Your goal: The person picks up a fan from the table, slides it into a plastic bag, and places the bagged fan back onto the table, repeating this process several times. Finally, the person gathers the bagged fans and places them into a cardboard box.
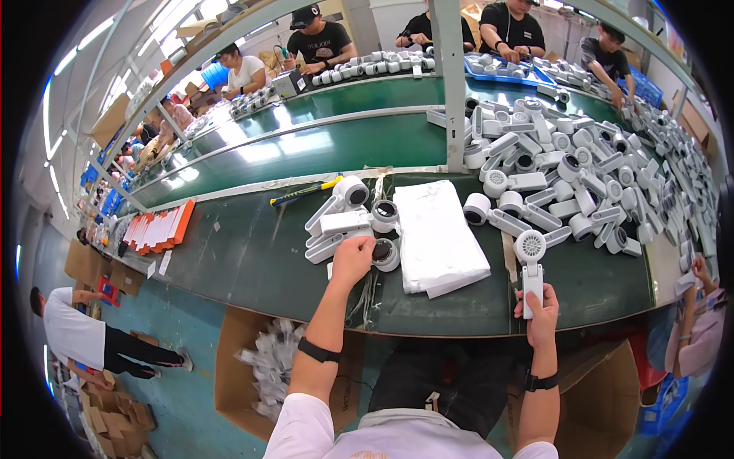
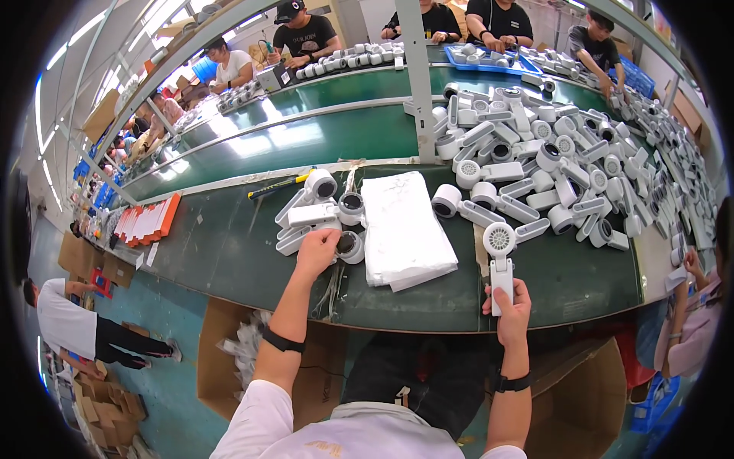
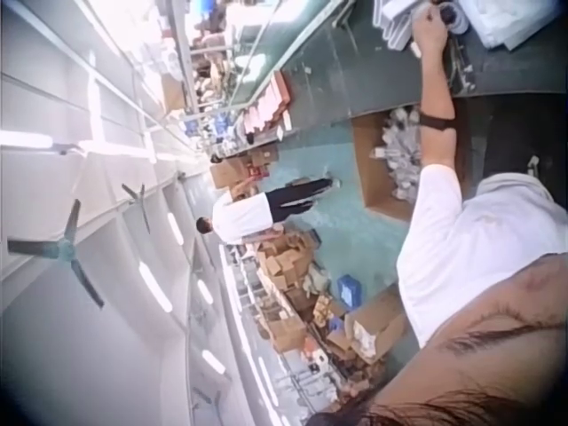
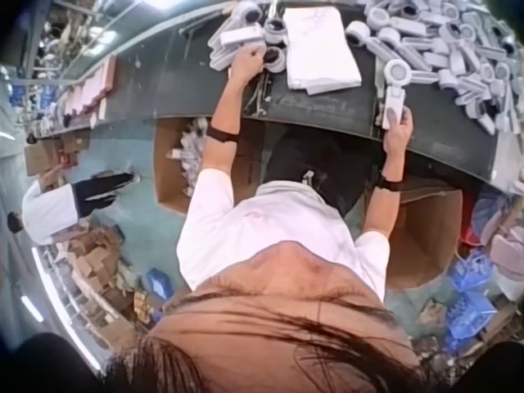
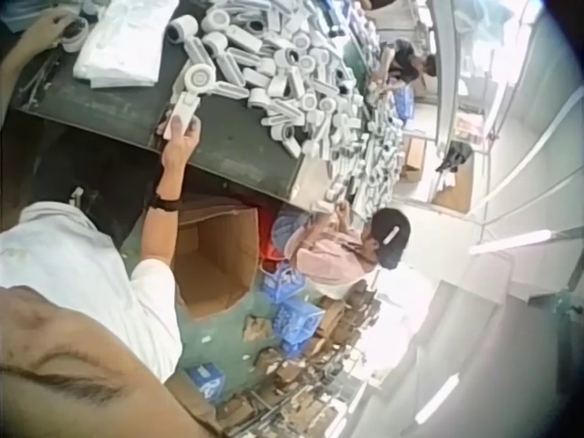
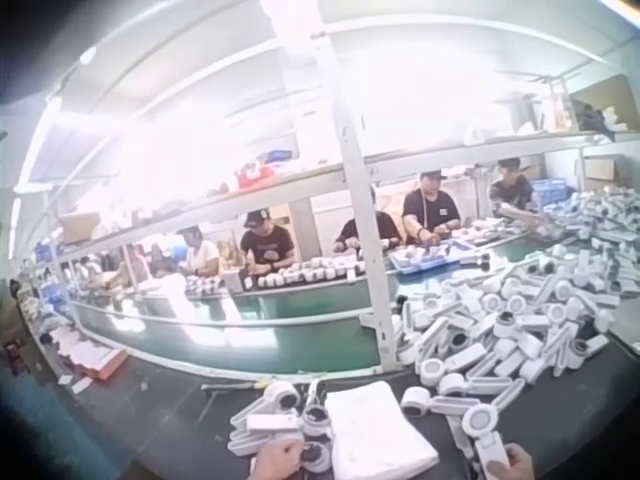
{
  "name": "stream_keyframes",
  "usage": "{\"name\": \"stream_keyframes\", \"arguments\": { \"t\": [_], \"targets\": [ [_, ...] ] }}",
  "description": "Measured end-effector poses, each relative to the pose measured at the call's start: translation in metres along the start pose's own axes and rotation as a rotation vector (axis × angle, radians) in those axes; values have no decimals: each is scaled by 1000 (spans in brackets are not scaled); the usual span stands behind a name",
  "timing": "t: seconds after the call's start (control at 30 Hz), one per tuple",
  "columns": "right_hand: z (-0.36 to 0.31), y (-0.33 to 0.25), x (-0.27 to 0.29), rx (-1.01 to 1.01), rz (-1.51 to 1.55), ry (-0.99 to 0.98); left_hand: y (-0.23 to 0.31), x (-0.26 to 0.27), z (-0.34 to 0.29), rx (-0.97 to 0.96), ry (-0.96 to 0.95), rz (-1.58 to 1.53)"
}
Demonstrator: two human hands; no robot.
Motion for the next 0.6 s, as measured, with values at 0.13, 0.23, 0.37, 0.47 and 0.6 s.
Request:
{"name": "stream_keyframes", "arguments": {
  "t": [0.13, 0.23, 0.37, 0.47, 0.6],
  "targets": [
    [0, 1, -3, -4, 7, -13, -2, 20, -9, -46, 225, 32],
    [-1, 0, -3, -4, 13, -2, 8, 35, -28, -108, 476, 26],
    [-1, -4, 0, 8, -3, 14, 78, 37, -70, -419, 646, 31],
    [-1, -4, -5, 4, -4, -9, 118, 4, -86, -644, 442, 176],
    [-2, -2, -3, 1, 21, 5, 141, -32, -90, -720, 349, 291]
  ]
}}
Point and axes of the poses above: each hand's wrist, its own z-axis towards the middle knuckle, its own x-axis out of the back of the hand, y = z × x, the point moved 8 cm from there along z, towards the middle knuckle, and after that the axes turned 8 degrees about z, right-handed, at the moved point
